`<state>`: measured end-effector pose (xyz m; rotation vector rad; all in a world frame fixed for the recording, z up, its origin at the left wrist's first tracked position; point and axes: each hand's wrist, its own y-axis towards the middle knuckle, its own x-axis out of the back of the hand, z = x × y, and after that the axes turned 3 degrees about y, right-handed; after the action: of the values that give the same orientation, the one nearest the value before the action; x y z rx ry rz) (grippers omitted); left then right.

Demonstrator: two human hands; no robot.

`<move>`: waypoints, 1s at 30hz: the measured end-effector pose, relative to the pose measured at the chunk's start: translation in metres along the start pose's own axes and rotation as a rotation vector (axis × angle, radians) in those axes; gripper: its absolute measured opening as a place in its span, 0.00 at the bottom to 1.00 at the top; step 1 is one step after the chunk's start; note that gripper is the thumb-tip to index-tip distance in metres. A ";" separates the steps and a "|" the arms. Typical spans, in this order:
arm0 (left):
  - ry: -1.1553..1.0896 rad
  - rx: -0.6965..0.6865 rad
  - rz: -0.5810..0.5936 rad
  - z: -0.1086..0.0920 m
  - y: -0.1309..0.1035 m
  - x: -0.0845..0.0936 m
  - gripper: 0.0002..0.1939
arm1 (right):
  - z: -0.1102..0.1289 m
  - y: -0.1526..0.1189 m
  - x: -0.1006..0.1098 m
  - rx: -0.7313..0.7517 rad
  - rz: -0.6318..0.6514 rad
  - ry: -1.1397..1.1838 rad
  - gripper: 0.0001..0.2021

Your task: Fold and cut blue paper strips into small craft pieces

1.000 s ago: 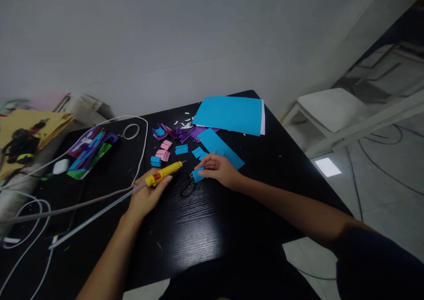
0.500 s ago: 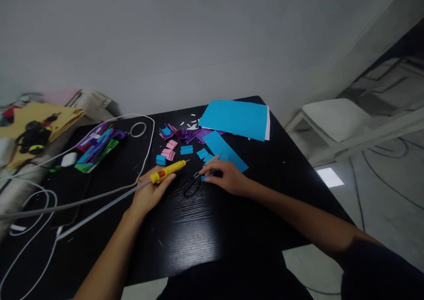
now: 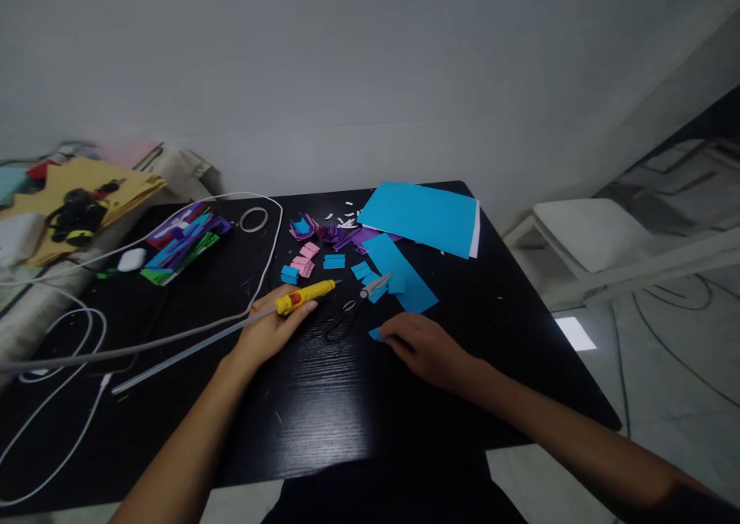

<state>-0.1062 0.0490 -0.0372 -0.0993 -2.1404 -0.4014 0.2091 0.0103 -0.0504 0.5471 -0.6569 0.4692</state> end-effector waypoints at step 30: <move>-0.015 0.050 -0.033 0.006 0.003 -0.008 0.16 | 0.035 -0.049 -0.025 -0.044 0.293 -0.329 0.34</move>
<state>-0.1059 0.0541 -0.0459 -0.0391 -2.1679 -0.3672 0.2040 -0.0545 -0.0599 0.4927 -1.0681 0.6441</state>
